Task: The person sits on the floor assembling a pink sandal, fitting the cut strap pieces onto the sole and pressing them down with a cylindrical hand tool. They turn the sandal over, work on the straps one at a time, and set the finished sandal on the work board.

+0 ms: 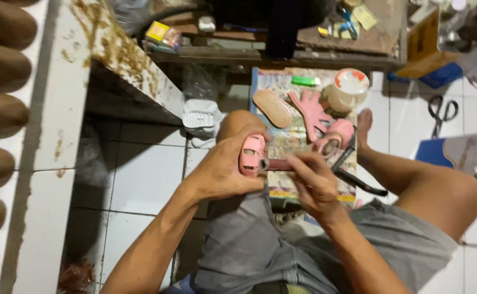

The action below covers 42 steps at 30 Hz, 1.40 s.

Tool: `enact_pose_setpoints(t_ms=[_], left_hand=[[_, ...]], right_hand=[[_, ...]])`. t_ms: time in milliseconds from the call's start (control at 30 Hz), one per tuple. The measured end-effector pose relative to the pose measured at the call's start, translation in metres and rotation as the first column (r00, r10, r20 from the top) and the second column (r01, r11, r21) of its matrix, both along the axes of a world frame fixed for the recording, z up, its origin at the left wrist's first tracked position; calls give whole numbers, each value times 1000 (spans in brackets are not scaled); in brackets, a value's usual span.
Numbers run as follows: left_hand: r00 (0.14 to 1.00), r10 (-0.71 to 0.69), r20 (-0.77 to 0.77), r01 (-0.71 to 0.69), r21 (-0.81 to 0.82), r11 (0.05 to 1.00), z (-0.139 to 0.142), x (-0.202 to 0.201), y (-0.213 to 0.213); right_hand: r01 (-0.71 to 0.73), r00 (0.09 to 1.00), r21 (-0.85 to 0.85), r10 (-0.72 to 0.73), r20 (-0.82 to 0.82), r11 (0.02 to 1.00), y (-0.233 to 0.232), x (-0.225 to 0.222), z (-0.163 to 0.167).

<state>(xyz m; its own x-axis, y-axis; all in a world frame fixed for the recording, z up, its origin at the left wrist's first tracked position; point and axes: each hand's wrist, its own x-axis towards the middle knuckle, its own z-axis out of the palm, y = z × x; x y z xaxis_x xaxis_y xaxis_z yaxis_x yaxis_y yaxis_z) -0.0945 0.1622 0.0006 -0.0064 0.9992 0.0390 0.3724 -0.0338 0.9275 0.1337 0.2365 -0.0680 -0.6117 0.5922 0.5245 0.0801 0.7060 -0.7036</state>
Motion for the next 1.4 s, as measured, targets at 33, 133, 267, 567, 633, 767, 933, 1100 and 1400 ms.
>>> enact_pose_setpoints(t_ms=[33,133,267,567,633,767,933,1100,1400], left_hand=[[999,9,-53,-9,-2,1000,0,0,-1],[992,5,-129,-7,-13,1000,-1,1,-3],[996,-32,-87,36,49,998,-2,3,-3],[996,8,-90,-1,73,997,-3,6,-9],[1000,-20,13,19,66,998,-5,4,-9],[962,-6,275,7,-4,1000,-12,-5,-17],[968,-114,223,89,122,989,-19,-9,-16],[989,-16,146,-3,130,991,-6,-3,-17],[963,71,-260,5,280,960,7,8,-9]], right_hand=[[64,998,-37,-64,13,997,-1,1,2],[119,992,-90,-114,51,989,-5,6,6],[-27,998,-45,24,-55,999,-7,-1,-4],[-50,990,-82,39,-134,995,-15,-14,0],[-63,986,-68,51,-162,996,-12,-23,-7],[-38,990,-265,0,-142,963,-17,-22,-25],[-91,985,-19,87,-147,996,-24,-24,-29],[-93,985,-309,41,-171,947,-14,-29,-14],[-34,996,-67,28,-85,997,-14,-7,4]])
